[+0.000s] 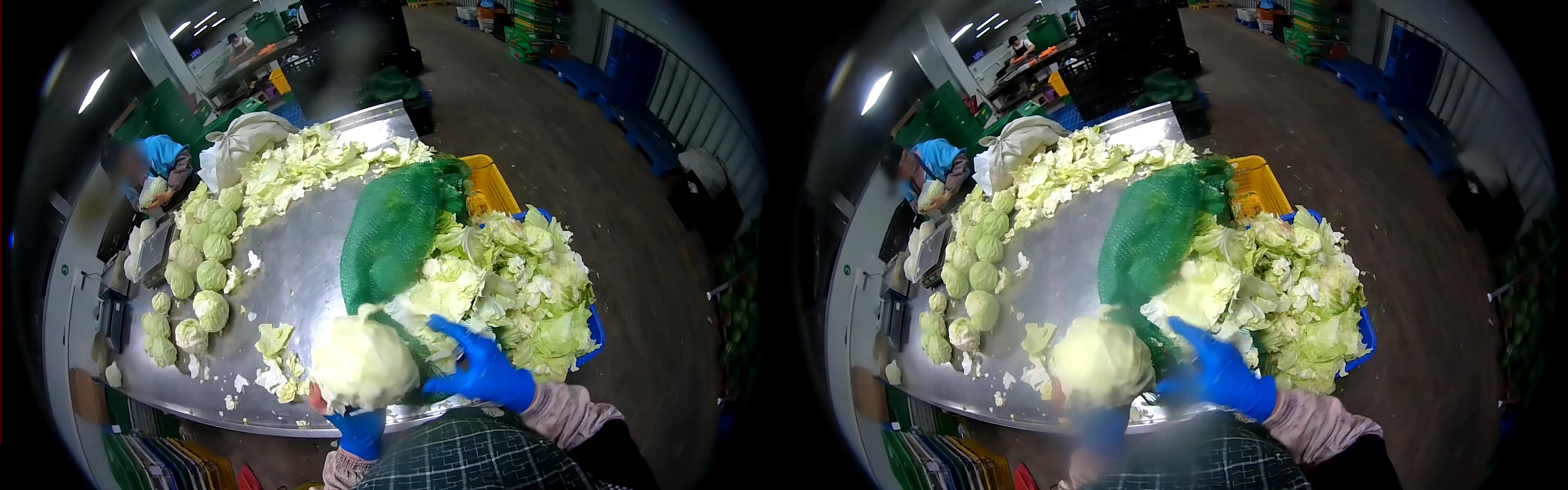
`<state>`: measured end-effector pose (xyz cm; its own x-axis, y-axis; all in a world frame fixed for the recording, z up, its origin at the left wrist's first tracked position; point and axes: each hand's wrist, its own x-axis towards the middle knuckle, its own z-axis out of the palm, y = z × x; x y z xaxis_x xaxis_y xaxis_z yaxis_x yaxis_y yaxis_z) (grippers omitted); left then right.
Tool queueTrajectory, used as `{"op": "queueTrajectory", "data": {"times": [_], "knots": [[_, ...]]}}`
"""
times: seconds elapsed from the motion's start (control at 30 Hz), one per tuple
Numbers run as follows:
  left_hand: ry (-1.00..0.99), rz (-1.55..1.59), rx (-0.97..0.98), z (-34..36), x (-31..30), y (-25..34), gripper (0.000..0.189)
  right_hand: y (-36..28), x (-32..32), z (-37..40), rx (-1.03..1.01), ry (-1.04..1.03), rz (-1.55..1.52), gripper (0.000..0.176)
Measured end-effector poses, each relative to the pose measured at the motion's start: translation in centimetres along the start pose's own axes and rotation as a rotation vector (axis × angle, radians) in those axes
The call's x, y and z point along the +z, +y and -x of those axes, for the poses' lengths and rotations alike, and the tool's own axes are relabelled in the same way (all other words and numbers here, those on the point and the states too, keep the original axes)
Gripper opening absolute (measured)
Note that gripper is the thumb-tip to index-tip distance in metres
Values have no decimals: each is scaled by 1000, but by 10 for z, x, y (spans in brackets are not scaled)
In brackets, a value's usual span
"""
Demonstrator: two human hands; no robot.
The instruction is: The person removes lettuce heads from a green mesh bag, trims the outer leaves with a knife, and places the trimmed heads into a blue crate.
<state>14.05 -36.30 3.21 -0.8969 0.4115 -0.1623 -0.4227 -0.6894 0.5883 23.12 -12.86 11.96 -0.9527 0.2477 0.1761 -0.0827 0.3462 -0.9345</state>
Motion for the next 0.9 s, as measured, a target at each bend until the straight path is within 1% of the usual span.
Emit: {"op": "queueTrajectory", "data": {"times": [0.03,0.07,0.13,0.17,0.2,0.23,0.27,0.3,0.37,0.4,0.47,0.5,0.57,0.6,0.63,0.67,0.73,0.77,0.83,0.9], "knots": [[57,-69,-55,4,30,7,75,-25,3,2,-17,-84,13,100],[107,-139,-110,6,61,14,79,-30,13,1,-83,-65,-9,96],[31,-178,-136,-1,54,16,84,-21,18,-7,-372,97,130,93],[-91,-140,-104,-14,14,11,87,-22,17,-10,-396,127,145,90],[-210,136,-119,-13,13,10,87,-23,16,-11,-414,151,155,86],[-327,436,-174,-13,13,8,87,-23,18,-10,-431,175,164,83],[-435,695,-258,-12,12,6,87,-22,21,-9,-392,168,132,80],[-198,363,-163,-12,3,5,85,-20,25,-9,-355,164,101,76],[-19,129,-83,-9,-11,4,80,-22,26,-10,-249,142,82,67],[75,8,-60,-8,-13,5,78,-19,27,-7,-239,114,83,65],[107,-22,39,-12,-6,-1,75,-12,21,-7,-237,65,100,63],[80,-46,58,-11,6,4,73,-10,15,-8,-245,36,54,55],[-432,331,54,-25,-5,-5,71,-6,7,-9,-233,34,62,51],[-421,313,39,-25,-9,-4,70,-5,3,-12,-230,35,67,49],[-411,295,24,-25,-14,-4,69,-16,0,-18,-291,70,102,52],[-130,73,-8,-14,-23,2,69,-25,2,-19,-216,36,101,53],[155,-143,-21,-4,-21,3,70,-39,8,-20,-59,-26,96,57],[158,-134,5,-2,-16,-1,70,-30,14,-21,-218,58,229,63],[192,-115,51,0,-14,-2,70,-25,14,-23,-230,48,241,61],[119,-195,102,4,-4,2,68,-24,14,-22,-224,26,265,60]]}}
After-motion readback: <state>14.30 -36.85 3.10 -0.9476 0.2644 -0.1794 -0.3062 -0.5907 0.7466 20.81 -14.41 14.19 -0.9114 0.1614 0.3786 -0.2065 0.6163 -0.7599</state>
